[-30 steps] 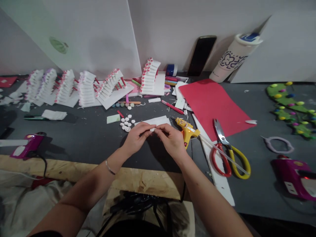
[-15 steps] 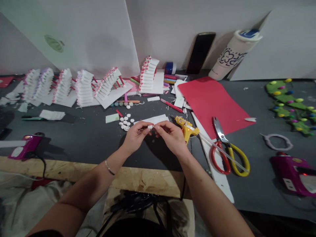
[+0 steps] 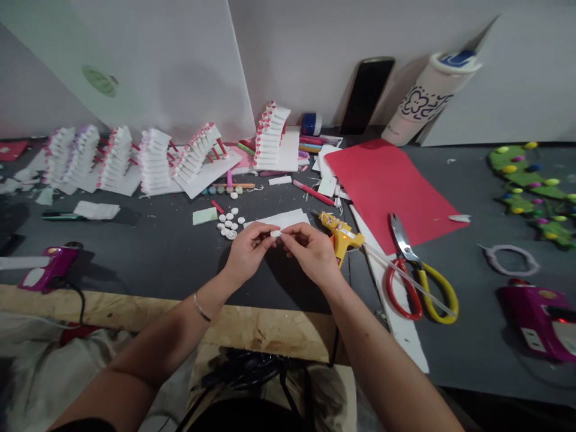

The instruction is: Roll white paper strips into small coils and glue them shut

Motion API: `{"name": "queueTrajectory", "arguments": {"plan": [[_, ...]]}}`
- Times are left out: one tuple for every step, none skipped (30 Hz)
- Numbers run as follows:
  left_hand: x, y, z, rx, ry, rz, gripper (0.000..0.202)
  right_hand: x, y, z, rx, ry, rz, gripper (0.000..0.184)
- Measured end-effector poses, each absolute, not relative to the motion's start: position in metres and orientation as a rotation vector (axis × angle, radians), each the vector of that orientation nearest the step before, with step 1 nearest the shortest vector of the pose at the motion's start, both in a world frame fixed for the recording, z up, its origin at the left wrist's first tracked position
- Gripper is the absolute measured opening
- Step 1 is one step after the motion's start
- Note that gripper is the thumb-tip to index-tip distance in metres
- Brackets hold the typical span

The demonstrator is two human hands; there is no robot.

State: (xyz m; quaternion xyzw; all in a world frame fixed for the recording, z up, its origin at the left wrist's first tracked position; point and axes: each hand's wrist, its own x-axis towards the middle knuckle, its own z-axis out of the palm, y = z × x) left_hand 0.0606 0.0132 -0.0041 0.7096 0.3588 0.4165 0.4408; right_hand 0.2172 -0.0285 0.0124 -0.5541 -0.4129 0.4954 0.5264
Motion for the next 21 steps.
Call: {"name": "queueTrajectory", "arguments": {"plan": [[0.0605, 0.0125, -0.0034, 1.786, 0.902, 1.040, 0.017, 0.2171, -0.0287, 0.0117, -1.327, -0.988, 1.190, 0.031], [0.0605, 0.0119, -0.0024, 1.811, 0.914, 1.041, 0.016, 0.2171, -0.0289, 0.0109, -1.332, -0.992, 1.192, 0.031], [0.0604, 0.0114, -0.0012, 1.838, 0.925, 1.039, 0.016, 0.2171, -0.0289, 0.0102, -1.340, -0.999, 1.192, 0.031], [0.0603, 0.0110, 0.0002, 1.864, 0.935, 1.036, 0.015, 0.2171, -0.0290, 0.0095, -1.352, -1.009, 1.186, 0.030], [0.0602, 0.0108, 0.0014, 1.887, 0.942, 1.033, 0.014, 0.2171, -0.0291, 0.0090, -1.365, -1.020, 1.178, 0.030], [0.0600, 0.0108, 0.0024, 1.906, 0.945, 1.033, 0.013, 0.2171, -0.0293, 0.0088, -1.379, -1.031, 1.169, 0.029], [0.0599, 0.0110, 0.0031, 1.920, 0.944, 1.038, 0.012, 0.2170, -0.0295, 0.0089, -1.392, -1.041, 1.156, 0.028], [0.0597, 0.0114, 0.0035, 1.926, 0.937, 1.046, 0.011, 0.2169, -0.0297, 0.0092, -1.405, -1.050, 1.142, 0.026], [0.0596, 0.0118, 0.0035, 1.928, 0.928, 1.057, 0.011, 0.2169, -0.0300, 0.0098, -1.416, -1.059, 1.125, 0.025], [0.0594, 0.0122, 0.0032, 1.927, 0.917, 1.066, 0.012, 0.2168, -0.0303, 0.0104, -1.426, -1.070, 1.105, 0.023], [0.0592, 0.0126, 0.0028, 1.928, 0.908, 1.071, 0.012, 0.2167, -0.0305, 0.0111, -1.435, -1.080, 1.086, 0.022], [0.0590, 0.0130, 0.0022, 1.934, 0.902, 1.070, 0.012, 0.2166, -0.0307, 0.0118, -1.441, -1.089, 1.070, 0.021], [0.0588, 0.0133, 0.0016, 1.945, 0.897, 1.063, 0.013, 0.2165, -0.0309, 0.0122, -1.443, -1.096, 1.059, 0.020], [0.0587, 0.0136, 0.0011, 1.964, 0.891, 1.053, 0.015, 0.2163, -0.0310, 0.0125, -1.441, -1.103, 1.057, 0.020], [0.0585, 0.0139, 0.0007, 1.988, 0.885, 1.044, 0.017, 0.2161, -0.0311, 0.0125, -1.438, -1.106, 1.059, 0.020], [0.0583, 0.0141, 0.0006, 2.015, 0.876, 1.038, 0.019, 0.2159, -0.0312, 0.0122, -1.439, -1.106, 1.059, 0.021], [0.0582, 0.0144, 0.0006, 2.040, 0.868, 1.038, 0.020, 0.2157, -0.0312, 0.0117, -1.443, -1.102, 1.056, 0.021], [0.0580, 0.0146, 0.0010, 2.060, 0.866, 1.045, 0.020, 0.2155, -0.0313, 0.0111, -1.448, -1.097, 1.052, 0.022], [0.0578, 0.0148, 0.0015, 2.072, 0.870, 1.057, 0.019, 0.2153, -0.0313, 0.0103, -1.456, -1.091, 1.049, 0.023], [0.0577, 0.0149, 0.0022, 2.076, 0.880, 1.068, 0.018, 0.2152, -0.0314, 0.0096, -1.464, -1.090, 1.047, 0.024], [0.0575, 0.0150, 0.0029, 2.074, 0.891, 1.078, 0.017, 0.2152, -0.0316, 0.0090, -1.475, -1.093, 1.043, 0.024]]}}
